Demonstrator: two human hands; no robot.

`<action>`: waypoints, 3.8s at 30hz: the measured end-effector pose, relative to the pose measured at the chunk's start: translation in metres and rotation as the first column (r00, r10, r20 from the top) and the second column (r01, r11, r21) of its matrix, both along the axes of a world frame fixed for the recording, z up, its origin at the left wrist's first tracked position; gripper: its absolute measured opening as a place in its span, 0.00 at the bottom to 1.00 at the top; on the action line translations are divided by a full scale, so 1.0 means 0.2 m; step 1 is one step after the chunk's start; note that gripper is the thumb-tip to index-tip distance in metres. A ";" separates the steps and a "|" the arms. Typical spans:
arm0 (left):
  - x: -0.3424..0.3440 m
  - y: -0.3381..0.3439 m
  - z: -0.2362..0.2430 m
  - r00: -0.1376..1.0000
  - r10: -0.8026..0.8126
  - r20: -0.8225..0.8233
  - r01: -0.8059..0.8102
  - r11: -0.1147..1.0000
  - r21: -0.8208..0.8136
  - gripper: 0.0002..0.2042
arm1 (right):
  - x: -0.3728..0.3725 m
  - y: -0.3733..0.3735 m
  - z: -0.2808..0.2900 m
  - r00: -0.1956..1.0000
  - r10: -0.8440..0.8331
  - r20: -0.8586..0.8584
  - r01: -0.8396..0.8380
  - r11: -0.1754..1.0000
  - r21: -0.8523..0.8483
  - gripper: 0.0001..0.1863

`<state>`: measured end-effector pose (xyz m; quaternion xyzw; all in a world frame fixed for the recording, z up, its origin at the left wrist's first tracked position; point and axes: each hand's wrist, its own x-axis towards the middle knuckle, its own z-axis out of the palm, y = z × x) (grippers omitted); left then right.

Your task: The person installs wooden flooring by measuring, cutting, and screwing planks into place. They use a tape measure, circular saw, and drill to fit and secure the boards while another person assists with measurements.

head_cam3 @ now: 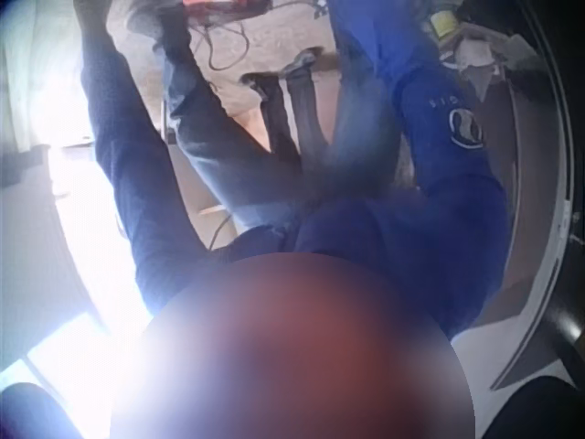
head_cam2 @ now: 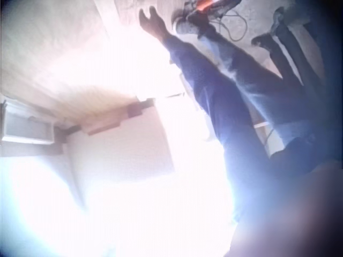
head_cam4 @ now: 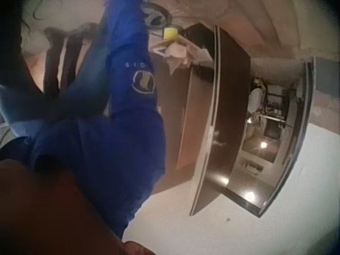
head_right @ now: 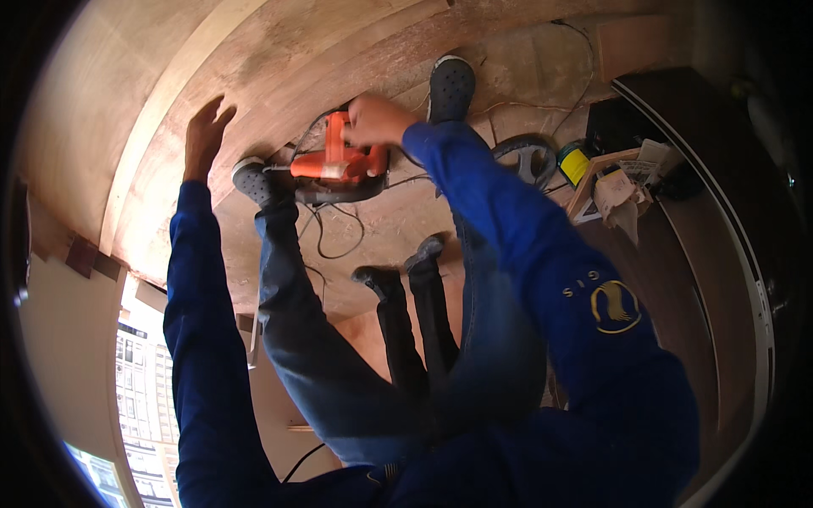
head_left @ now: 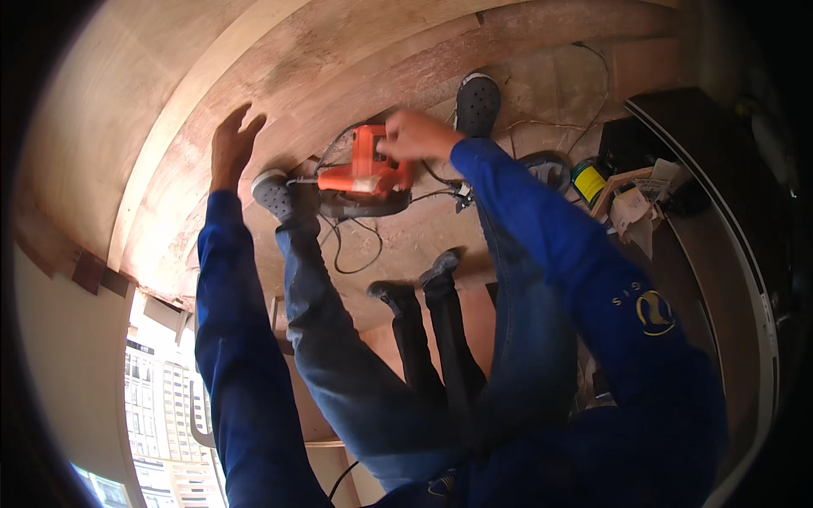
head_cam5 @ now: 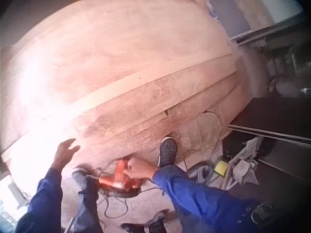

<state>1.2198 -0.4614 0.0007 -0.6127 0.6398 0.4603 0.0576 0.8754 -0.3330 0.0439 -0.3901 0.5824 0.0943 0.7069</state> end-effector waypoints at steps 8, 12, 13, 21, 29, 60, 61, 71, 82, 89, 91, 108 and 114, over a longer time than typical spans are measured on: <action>0.47 0.57 1.24 0.972 0.174 0.159 -0.218 0.919 0.327 0.20 | 0.62 0.42 0.23 0.823 -0.025 -0.567 -0.213 0.913 -0.348 0.26; 0.25 0.74 1.63 0.919 0.392 0.038 -0.371 0.831 0.415 0.17 | 0.79 0.55 0.17 0.374 -0.848 -0.375 0.843 0.480 -0.244 0.28; 0.21 0.75 1.65 0.940 0.342 0.023 -0.323 0.862 0.390 0.16 | 0.84 0.58 0.16 0.084 -0.938 -0.336 0.992 0.109 -0.056 0.29; 0.39 0.71 1.57 0.975 -0.202 0.091 0.189 0.973 0.134 0.13 | 1.10 0.55 -0.26 -0.718 -0.692 -0.068 0.695 -0.712 -0.095 0.29; 0.45 0.84 1.56 0.886 -0.445 0.132 0.419 0.889 0.187 0.11 | 0.89 0.71 0.30 -0.755 -0.627 0.191 0.642 -0.767 0.022 0.10; 0.85 0.22 3.08 0.957 0.192 0.215 -0.281 0.791 0.543 0.16 | -0.30 1.30 2.53 0.192 -0.868 -0.458 0.487 0.489 -0.724 0.32; 0.77 0.07 3.11 0.962 0.194 0.191 -0.264 0.839 0.477 0.15 | -0.31 1.30 2.52 0.171 -0.876 -0.451 0.513 0.470 -0.719 0.34; 0.25 -0.88 3.54 0.902 -0.059 0.427 -0.069 0.958 0.279 0.16 | -0.17 1.51 2.29 -0.273 -0.877 -0.397 0.831 -0.007 -0.556 0.33; -0.89 -1.32 3.47 0.961 -0.041 0.273 -0.011 0.983 0.185 0.16 | -0.65 1.28 2.06 -0.320 -0.856 -0.405 0.760 0.024 -0.650 0.27; -1.66 -0.92 3.25 0.872 -0.430 0.236 0.269 0.821 0.503 0.19 | -1.29 1.25 2.12 -0.276 -0.885 -0.375 0.830 -0.023 -0.557 0.33; -1.83 -0.93 3.19 0.859 -0.451 0.241 0.269 0.799 0.537 0.18 | -1.46 1.23 2.13 -0.318 -0.881 -0.351 0.853 -0.104 -0.511 0.31; -3.33 -1.79 3.22 0.959 -0.267 0.097 0.224 0.920 0.321 0.18 | -2.67 0.83 2.31 -0.718 -0.688 -0.109 0.627 -0.570 -0.530 0.11; -3.30 -1.74 3.26 0.895 -0.368 0.254 0.221 0.858 0.465 0.17 | -2.92 0.73 2.35 -0.631 -0.754 -0.184 0.720 -0.480 -0.501 0.12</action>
